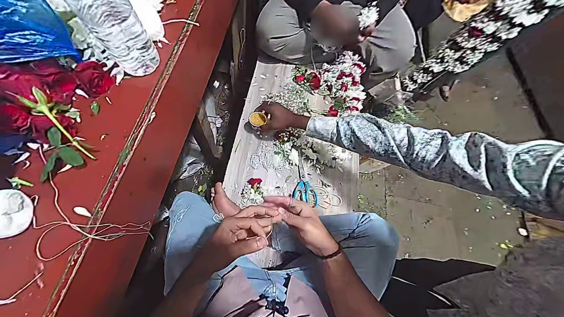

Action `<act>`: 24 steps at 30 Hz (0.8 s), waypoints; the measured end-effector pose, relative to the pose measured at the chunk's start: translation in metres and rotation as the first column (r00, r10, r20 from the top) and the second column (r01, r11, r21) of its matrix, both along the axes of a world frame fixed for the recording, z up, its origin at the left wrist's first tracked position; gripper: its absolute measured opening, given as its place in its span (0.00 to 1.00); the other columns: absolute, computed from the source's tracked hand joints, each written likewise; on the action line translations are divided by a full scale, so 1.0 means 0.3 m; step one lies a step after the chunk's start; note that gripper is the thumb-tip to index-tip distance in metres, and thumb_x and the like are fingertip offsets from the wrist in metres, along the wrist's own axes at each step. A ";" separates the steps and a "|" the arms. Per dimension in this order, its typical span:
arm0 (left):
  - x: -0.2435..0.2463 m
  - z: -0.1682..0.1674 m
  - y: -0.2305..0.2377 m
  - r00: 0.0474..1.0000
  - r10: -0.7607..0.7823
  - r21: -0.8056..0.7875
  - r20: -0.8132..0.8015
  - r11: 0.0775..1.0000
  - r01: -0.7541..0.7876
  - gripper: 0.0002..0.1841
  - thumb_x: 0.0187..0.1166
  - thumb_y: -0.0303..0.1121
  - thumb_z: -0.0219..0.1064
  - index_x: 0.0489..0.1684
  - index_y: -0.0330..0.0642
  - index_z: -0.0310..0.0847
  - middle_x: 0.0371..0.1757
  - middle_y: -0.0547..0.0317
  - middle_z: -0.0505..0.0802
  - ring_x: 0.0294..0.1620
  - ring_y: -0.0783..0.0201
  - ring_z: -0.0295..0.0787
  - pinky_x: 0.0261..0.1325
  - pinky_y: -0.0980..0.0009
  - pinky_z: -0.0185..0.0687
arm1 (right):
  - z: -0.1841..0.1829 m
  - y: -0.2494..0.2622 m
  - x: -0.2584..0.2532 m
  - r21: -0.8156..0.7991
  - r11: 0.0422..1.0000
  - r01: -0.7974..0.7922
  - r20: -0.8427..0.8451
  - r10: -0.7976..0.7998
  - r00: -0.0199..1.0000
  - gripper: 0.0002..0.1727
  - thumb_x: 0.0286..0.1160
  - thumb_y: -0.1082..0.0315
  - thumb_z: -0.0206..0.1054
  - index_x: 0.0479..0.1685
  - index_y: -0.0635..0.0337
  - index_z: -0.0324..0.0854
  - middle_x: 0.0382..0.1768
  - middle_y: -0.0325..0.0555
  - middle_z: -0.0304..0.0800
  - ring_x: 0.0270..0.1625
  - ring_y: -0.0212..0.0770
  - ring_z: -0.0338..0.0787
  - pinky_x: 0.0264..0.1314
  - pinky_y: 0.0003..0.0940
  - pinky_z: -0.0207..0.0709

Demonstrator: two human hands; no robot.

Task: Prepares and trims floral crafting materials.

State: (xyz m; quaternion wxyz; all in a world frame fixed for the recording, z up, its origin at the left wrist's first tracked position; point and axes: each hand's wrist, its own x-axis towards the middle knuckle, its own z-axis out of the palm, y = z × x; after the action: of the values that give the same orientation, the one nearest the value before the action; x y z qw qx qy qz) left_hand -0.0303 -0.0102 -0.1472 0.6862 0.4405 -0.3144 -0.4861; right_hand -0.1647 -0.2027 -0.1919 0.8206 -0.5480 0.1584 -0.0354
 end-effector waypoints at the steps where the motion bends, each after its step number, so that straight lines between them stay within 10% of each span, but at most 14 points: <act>1: 0.012 0.007 0.006 1.000 0.017 -0.005 -0.011 1.000 -0.017 0.10 0.80 0.34 0.67 0.38 0.34 0.89 0.73 0.41 0.85 0.76 0.49 0.81 0.79 0.55 0.79 | 0.016 0.034 -0.002 0.132 0.991 0.006 0.060 -0.014 0.998 0.17 0.86 0.67 0.61 0.64 0.68 0.85 0.53 0.50 0.94 0.54 0.38 0.92 0.61 0.37 0.85; 5: 0.050 0.002 0.041 0.993 0.067 -0.051 -0.100 0.996 -0.073 0.12 0.82 0.38 0.69 0.39 0.36 0.88 0.75 0.34 0.82 0.78 0.38 0.79 0.81 0.46 0.78 | 0.019 0.085 -0.003 0.182 0.978 0.101 0.141 -0.128 0.982 0.04 0.75 0.70 0.73 0.39 0.63 0.91 0.33 0.40 0.89 0.27 0.25 0.80 0.27 0.21 0.74; 10: 0.147 -0.095 0.138 0.873 0.363 0.326 0.326 0.824 -0.464 0.10 0.79 0.33 0.65 0.34 0.37 0.89 0.64 0.46 0.91 0.70 0.52 0.86 0.74 0.54 0.82 | -0.031 0.051 -0.019 0.084 0.982 0.169 0.038 -0.173 0.984 0.07 0.77 0.72 0.70 0.38 0.65 0.93 0.31 0.41 0.92 0.24 0.23 0.78 0.24 0.19 0.71; 13: 0.220 -0.208 0.215 0.670 0.057 0.549 0.740 0.523 -0.652 0.11 0.82 0.35 0.65 0.44 0.37 0.91 0.69 0.48 0.88 0.71 0.57 0.85 0.72 0.58 0.83 | -0.091 0.046 -0.043 0.062 0.982 0.177 -0.047 -0.175 0.984 0.08 0.77 0.72 0.69 0.38 0.65 0.94 0.29 0.41 0.93 0.22 0.24 0.78 0.23 0.20 0.70; 16: 0.264 -0.240 0.186 0.560 -0.388 0.676 0.732 0.303 -0.672 0.27 0.82 0.35 0.62 0.80 0.30 0.72 0.87 0.32 0.69 0.87 0.35 0.64 0.84 0.36 0.62 | -0.146 0.053 -0.060 0.020 0.982 0.187 -0.168 -0.181 0.969 0.08 0.75 0.71 0.69 0.37 0.64 0.93 0.23 0.37 0.89 0.19 0.24 0.75 0.21 0.20 0.67; 18: 0.292 -0.264 0.101 0.589 -0.339 0.679 0.734 0.386 -0.625 0.40 0.81 0.41 0.65 0.90 0.27 0.55 0.91 0.28 0.59 0.93 0.33 0.50 0.90 0.36 0.50 | -0.187 0.050 -0.065 0.017 0.979 0.205 -0.234 -0.196 0.952 0.08 0.75 0.71 0.68 0.36 0.64 0.93 0.20 0.36 0.86 0.17 0.24 0.72 0.19 0.21 0.64; 20: 0.342 -0.294 -0.048 0.800 -0.017 0.662 0.600 0.573 -0.483 0.41 0.84 0.46 0.66 0.93 0.37 0.52 0.92 0.42 0.63 0.93 0.49 0.57 0.91 0.49 0.56 | -0.223 0.038 -0.053 0.032 0.976 0.215 -0.255 -0.200 0.946 0.08 0.75 0.71 0.68 0.35 0.64 0.93 0.19 0.36 0.85 0.17 0.24 0.72 0.19 0.21 0.64; 22: 0.391 -0.353 -0.208 0.941 0.311 0.581 0.130 0.746 -0.327 0.32 0.91 0.46 0.56 0.92 0.43 0.56 0.88 0.53 0.72 0.87 0.58 0.69 0.86 0.55 0.70 | -0.248 0.031 -0.046 0.048 0.973 0.224 -0.278 -0.202 0.939 0.09 0.75 0.70 0.67 0.36 0.65 0.92 0.18 0.36 0.83 0.16 0.25 0.71 0.19 0.22 0.64; 24: 0.433 -0.421 -0.354 0.865 0.431 0.493 -0.258 0.829 -0.266 0.35 0.92 0.56 0.47 0.90 0.40 0.56 0.87 0.49 0.74 0.85 0.53 0.71 0.84 0.50 0.71 | -0.262 0.023 -0.057 0.059 0.969 0.241 -0.312 -0.212 0.926 0.10 0.76 0.69 0.67 0.38 0.65 0.93 0.18 0.36 0.83 0.17 0.25 0.71 0.19 0.22 0.64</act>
State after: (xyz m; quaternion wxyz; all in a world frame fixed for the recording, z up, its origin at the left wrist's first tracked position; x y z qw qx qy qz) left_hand 0.0995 -0.1164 -0.2733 0.6918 0.5386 0.0218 -0.4805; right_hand -0.1817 -0.1957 -0.2705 0.8022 -0.4849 0.3463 -0.0377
